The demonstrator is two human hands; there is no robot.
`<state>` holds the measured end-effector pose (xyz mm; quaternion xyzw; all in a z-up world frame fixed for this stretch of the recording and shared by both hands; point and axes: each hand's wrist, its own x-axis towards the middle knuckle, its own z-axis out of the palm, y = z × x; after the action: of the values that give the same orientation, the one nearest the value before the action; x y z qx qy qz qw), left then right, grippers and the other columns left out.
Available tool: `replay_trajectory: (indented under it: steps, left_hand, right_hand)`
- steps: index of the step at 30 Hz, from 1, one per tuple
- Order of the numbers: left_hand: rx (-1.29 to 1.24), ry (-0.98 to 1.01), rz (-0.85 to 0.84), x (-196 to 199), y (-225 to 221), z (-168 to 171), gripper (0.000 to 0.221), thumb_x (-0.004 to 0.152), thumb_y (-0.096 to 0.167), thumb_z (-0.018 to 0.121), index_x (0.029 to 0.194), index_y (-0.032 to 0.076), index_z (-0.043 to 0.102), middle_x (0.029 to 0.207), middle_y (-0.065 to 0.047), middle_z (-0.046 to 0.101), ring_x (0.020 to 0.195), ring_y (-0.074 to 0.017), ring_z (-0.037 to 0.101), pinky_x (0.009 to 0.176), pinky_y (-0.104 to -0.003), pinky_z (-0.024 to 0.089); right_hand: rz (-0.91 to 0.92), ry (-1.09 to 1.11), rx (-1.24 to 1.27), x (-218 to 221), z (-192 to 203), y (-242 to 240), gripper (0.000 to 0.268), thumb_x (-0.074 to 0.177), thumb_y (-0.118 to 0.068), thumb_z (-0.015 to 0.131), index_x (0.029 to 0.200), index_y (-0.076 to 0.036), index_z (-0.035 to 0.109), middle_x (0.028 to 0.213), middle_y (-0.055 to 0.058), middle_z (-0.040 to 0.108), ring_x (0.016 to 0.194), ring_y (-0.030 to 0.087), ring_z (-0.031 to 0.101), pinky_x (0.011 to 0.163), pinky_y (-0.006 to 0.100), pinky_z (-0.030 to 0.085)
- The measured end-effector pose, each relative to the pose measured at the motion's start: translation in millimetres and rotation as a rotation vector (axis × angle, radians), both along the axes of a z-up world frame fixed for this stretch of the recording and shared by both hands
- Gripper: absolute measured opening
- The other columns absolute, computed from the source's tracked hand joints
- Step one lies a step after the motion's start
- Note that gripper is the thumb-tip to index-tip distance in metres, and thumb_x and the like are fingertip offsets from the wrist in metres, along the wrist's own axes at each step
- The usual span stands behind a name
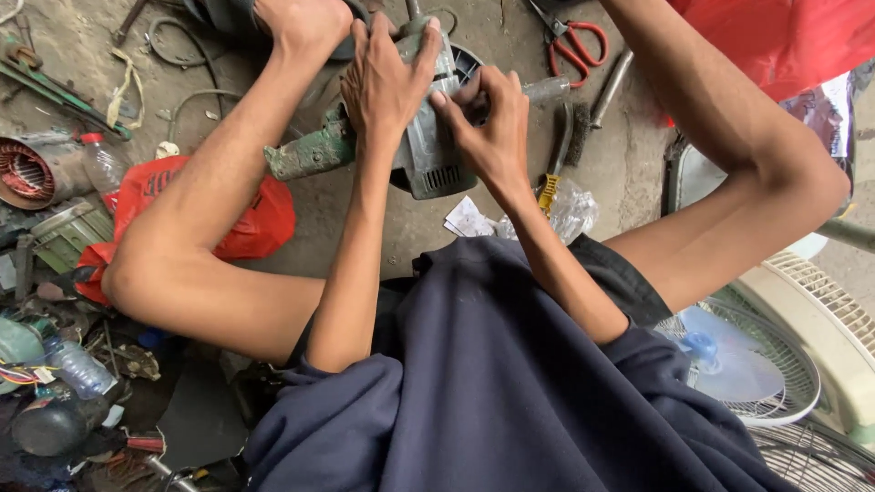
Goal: Assembling the housing and internal components of a large electric power tool on the floor of a workshop.
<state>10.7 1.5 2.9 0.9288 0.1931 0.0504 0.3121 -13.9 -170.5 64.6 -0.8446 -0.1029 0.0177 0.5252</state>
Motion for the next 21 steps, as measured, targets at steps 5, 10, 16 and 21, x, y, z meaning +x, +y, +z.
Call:
replay_trajectory:
  steps: [5, 10, 16, 21]
  left_hand:
    - [0.036, 0.055, -0.009, 2.6, -1.2, -0.5, 0.078, 0.104, 0.084, 0.051, 0.108, 0.008, 0.064, 0.100, -0.013, 0.063, 0.064, -0.0310, 0.065, 0.061, -0.051, 0.051]
    - [0.005, 0.060, -0.005, -2.3, -2.5, -7.7, 0.076, 0.103, 0.086, 0.051, 0.104, 0.012, 0.065, 0.099, -0.008, 0.062, 0.061, -0.0234, 0.064, 0.059, -0.046, 0.053]
    - [0.062, 0.059, 0.025, 9.2, 0.2, -5.4, 0.075, 0.104, 0.085, 0.051, 0.109, 0.011, 0.064, 0.100, -0.009, 0.064, 0.066, -0.0266, 0.066, 0.067, -0.050, 0.053]
    - [0.046, -0.052, -0.009, 1.4, -1.6, 21.2, 0.064, 0.105, 0.066, 0.068, 0.119, 0.004, 0.074, 0.112, -0.020, 0.074, 0.066, -0.0386, 0.078, 0.059, -0.053, 0.060]
  right_hand:
    - [0.009, 0.076, 0.012, -50.0, 17.0, -20.5, 0.042, 0.101, -0.011, 0.093, 0.082, -0.011, 0.056, 0.075, 0.000, 0.064, 0.070, 0.017, 0.052, 0.122, 0.052, 0.045]
    - [-0.034, 0.158, -0.013, -40.5, 18.1, -19.4, 0.039, 0.096, -0.008, 0.095, 0.080, -0.011, 0.060, 0.078, 0.001, 0.066, 0.084, 0.017, 0.052, 0.079, 0.033, 0.048]
    - [-0.037, 0.160, 0.008, -48.5, 12.2, -20.8, 0.044, 0.101, -0.009, 0.094, 0.081, -0.010, 0.054, 0.075, -0.002, 0.061, 0.070, 0.014, 0.046, 0.124, 0.046, 0.044]
    - [-0.065, 0.148, 0.051, -31.2, 23.8, -11.4, 0.039, 0.102, -0.007, 0.091, 0.084, -0.007, 0.057, 0.078, 0.000, 0.062, 0.078, 0.015, 0.049, 0.094, 0.032, 0.049]
